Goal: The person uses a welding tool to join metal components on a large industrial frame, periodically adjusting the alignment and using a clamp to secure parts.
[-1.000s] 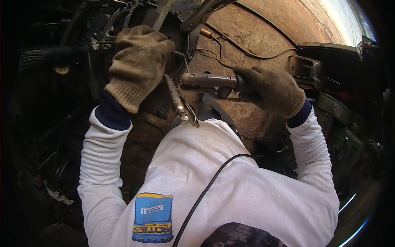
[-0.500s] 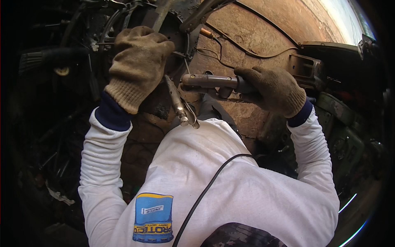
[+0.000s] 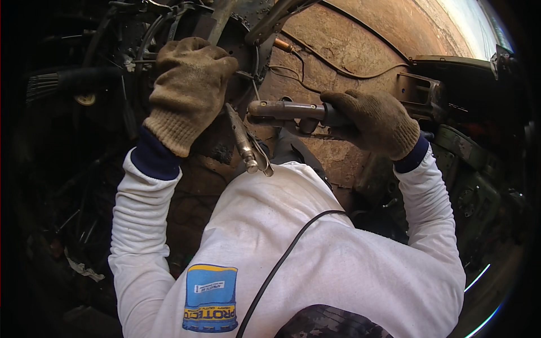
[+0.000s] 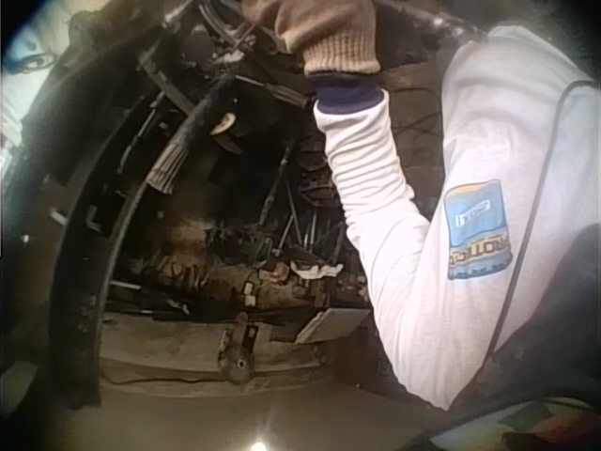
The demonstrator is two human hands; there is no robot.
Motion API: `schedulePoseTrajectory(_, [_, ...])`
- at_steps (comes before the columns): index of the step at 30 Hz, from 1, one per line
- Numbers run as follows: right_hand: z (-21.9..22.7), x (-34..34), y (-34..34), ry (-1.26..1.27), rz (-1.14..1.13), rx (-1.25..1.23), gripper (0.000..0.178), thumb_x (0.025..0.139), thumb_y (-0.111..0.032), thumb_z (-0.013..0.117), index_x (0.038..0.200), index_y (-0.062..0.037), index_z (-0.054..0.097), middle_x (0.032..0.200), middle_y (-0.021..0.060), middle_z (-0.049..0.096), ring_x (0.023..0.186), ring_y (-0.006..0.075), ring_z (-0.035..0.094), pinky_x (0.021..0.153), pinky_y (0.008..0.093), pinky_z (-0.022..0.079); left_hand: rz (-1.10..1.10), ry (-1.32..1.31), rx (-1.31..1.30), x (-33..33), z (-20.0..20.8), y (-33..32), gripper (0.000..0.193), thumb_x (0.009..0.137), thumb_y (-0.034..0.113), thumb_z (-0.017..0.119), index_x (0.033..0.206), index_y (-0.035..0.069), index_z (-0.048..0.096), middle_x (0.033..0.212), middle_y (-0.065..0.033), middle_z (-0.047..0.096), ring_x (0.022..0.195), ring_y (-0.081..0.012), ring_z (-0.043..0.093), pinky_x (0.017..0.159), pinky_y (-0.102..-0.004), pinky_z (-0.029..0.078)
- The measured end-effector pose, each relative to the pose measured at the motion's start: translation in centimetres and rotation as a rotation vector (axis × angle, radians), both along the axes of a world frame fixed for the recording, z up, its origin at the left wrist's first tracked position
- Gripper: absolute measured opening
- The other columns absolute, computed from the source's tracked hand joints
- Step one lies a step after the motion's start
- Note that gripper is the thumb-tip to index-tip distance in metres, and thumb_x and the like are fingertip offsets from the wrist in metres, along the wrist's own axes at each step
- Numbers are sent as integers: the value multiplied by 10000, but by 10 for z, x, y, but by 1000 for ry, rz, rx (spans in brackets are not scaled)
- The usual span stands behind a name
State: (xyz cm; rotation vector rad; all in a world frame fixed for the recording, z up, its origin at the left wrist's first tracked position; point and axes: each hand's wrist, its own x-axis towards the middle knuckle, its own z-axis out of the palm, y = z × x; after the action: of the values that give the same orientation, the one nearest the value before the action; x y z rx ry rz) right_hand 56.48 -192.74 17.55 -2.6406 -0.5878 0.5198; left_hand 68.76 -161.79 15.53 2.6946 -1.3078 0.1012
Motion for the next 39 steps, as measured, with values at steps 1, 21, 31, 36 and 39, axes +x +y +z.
schedulePoseTrajectory(1, [0, 0, 0, -8, 1, 5, 574, 808, -191, 859, 1323, -95, 624, 1014, 140, 730, 886, 342, 745, 745, 422, 603, 3, 6, 4, 0, 0, 0, 148, 911, 136, 671, 1018, 133, 773, 1082, -54, 767, 1101, -305, 682, 984, -464, 518])
schedulePoseTrajectory(21, [1, 1, 2, 2, -7, 22, 554, 840, -231, 847, 1325, -93, 615, 1011, 139, 735, 901, 332, 750, 760, 425, 604, 44, 63, -37, -2, -5, 0, 133, 907, 137, 683, 999, 132, 779, 1081, -52, 769, 1119, -306, 679, 1015, -462, 505])
schedulePoseTrajectory(31, [6, 0, 7, 40, -44, 22, 552, 848, -247, 840, 1326, -94, 611, 1029, 137, 735, 911, 333, 748, 781, 425, 609, 40, 44, -25, -2, -1, -2, 114, 904, 138, 680, 969, 134, 773, 1075, -39, 769, 1125, -302, 675, 1017, -471, 494])
schedulePoseTrajectory(36, [6, 0, 9, 63, -54, -5, 541, 850, -251, 839, 1315, -92, 614, 1021, 137, 735, 905, 333, 745, 772, 421, 609, 34, 44, -22, -1, -1, -2, 111, 897, 137, 681, 960, 139, 772, 1075, -33, 769, 1114, -295, 677, 999, -466, 499])
schedulePoseTrajectory(39, [7, -2, 9, 71, -52, -10, 540, 849, -255, 840, 1312, -93, 615, 1005, 140, 735, 904, 330, 745, 764, 421, 606, 32, 21, -15, -2, 0, -2, 106, 888, 132, 685, 952, 137, 770, 1067, -34, 769, 1110, -293, 679, 995, -463, 501])
